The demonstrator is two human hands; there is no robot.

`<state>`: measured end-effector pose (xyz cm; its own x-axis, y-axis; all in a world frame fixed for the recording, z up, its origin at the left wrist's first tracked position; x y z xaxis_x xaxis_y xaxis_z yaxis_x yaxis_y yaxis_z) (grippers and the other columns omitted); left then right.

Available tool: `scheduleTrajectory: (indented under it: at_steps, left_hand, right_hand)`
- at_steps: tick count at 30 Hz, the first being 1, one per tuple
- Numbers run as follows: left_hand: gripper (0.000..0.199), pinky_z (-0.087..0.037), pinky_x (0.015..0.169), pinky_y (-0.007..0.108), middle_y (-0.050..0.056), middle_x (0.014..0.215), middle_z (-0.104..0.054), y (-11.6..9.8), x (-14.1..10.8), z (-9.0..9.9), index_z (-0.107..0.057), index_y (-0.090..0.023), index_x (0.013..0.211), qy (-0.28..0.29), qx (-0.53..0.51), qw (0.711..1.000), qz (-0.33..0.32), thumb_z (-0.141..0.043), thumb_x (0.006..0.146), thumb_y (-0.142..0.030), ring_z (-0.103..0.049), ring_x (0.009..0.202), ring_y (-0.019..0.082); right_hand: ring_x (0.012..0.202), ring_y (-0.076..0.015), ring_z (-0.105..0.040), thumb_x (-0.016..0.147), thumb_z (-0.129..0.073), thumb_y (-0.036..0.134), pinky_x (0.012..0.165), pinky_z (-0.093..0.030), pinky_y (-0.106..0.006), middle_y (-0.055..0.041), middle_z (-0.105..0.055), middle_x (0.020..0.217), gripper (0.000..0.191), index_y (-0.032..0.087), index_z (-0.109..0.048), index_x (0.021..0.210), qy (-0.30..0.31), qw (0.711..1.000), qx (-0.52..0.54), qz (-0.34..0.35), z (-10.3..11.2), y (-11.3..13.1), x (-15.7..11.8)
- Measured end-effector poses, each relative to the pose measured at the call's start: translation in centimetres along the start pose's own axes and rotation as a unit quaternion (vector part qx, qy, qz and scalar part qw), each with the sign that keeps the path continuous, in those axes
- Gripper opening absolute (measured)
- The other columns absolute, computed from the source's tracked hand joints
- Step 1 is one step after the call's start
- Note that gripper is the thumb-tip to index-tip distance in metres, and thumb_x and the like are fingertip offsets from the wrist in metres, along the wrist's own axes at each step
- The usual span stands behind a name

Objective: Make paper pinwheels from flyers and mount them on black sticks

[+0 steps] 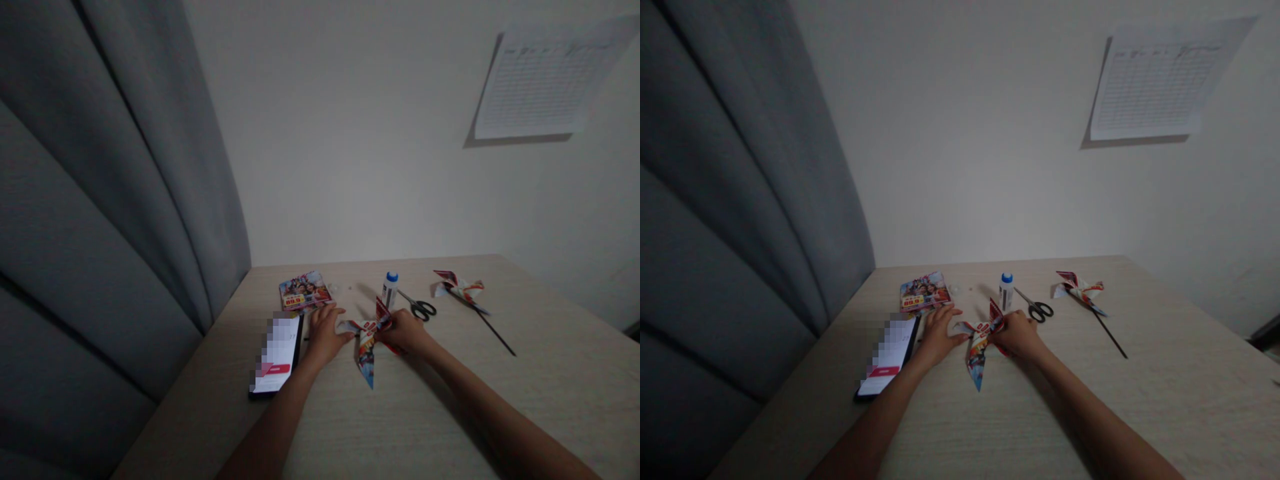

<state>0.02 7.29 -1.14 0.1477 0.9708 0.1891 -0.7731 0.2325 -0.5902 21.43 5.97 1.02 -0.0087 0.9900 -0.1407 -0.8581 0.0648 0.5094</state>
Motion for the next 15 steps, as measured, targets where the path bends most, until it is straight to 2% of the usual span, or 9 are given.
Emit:
scheduleTrajectory:
  at_steps: [7, 15]
  left_hand:
    - [0.061, -0.024, 0.117, 0.040, 0.007, 0.150, -0.045, 0.25, 0.26, -0.30, -0.061, -0.025, 0.126, 0.022, 0.011, 1.000, 0.016, -0.082, 0.069, -0.033, -0.032, 0.142, 0.028]
    - [0.062, -0.023, 0.118, 0.040, 0.007, 0.152, -0.044, 0.30, 0.38, -0.39, -0.061, -0.025, 0.126, 0.030, 0.017, 0.999, 0.017, -0.081, 0.069, -0.035, -0.031, 0.143, 0.028]
  right_hand:
    - [0.087, -0.0270, -0.069, 0.068, -0.074, 0.041, 0.081, -0.044, -0.035, -0.0052, -0.074, 0.075, 0.023, 0.022, -0.079, 0.080, 0.017, 0.999, -0.012, -0.030, -0.03, 0.14, 0.58]
    - [0.088, -0.0252, -0.067, 0.067, -0.075, 0.041, 0.077, -0.043, -0.031, -0.0026, -0.073, 0.076, 0.024, 0.023, -0.080, 0.083, 0.025, 1.000, -0.004, -0.009, -0.01, 0.17, 1.05]
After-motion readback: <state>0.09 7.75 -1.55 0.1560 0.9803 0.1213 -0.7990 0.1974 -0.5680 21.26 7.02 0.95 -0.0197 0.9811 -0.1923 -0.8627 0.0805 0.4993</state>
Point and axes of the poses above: each hand's wrist, its own x-axis towards the middle knuckle, its own z-axis out of the back of the hand, y = z × x, the point moved 5 cm from there along x, towards the middle knuckle
